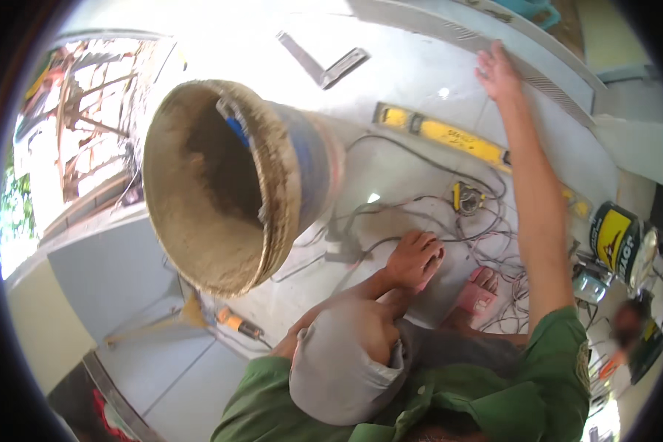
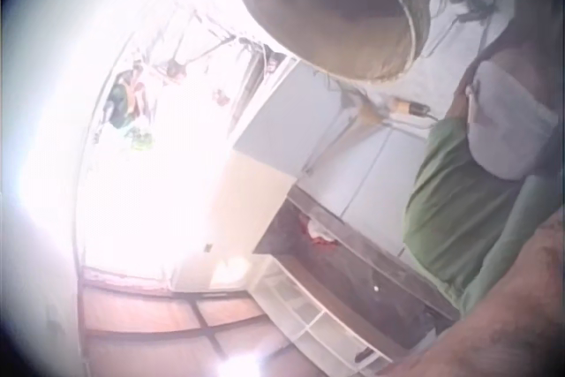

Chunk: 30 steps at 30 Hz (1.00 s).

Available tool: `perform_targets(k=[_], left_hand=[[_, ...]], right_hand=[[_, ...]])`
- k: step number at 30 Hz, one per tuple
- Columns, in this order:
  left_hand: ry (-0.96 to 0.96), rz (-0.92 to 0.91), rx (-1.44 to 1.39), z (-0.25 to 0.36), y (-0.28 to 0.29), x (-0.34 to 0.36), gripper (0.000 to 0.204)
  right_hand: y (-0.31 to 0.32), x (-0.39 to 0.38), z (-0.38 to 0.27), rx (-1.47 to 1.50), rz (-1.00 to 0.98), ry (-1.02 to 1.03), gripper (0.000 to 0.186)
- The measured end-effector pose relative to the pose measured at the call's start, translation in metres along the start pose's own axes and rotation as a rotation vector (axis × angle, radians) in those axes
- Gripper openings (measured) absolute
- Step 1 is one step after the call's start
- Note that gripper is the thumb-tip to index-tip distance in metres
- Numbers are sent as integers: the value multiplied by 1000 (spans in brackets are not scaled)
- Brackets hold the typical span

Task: Preparing a threshold surface with mortar and installing a piece of tile, then checking the level.

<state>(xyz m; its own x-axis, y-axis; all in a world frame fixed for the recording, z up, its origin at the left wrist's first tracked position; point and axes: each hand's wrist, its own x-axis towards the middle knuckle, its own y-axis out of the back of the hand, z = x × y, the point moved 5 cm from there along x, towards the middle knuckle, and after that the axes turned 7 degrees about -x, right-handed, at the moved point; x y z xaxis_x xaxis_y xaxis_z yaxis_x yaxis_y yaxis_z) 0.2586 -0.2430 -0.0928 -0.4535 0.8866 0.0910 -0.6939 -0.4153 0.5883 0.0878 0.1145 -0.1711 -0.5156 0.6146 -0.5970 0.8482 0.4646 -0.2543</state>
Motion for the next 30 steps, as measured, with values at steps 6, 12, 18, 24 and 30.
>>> perform_targets(k=[6,12,18,24,30], left_hand=[[169,-84,-179,-26,-38,-26,28],[-20,-83,-66,3,-8,0,31],[100,-157,185,-66,-51,-53,32],[60,-288,238,-61,-71,-44,31],[-94,-155,36,-35,-50,-29,28]], right_hand=[[6,12,10,102,30,32,72],[6,-2,11,139,138,2,76],[-38,-5,20,140,11,-3,76],[5,5,12,239,105,-39,54],[12,7,18,146,160,1,66]])
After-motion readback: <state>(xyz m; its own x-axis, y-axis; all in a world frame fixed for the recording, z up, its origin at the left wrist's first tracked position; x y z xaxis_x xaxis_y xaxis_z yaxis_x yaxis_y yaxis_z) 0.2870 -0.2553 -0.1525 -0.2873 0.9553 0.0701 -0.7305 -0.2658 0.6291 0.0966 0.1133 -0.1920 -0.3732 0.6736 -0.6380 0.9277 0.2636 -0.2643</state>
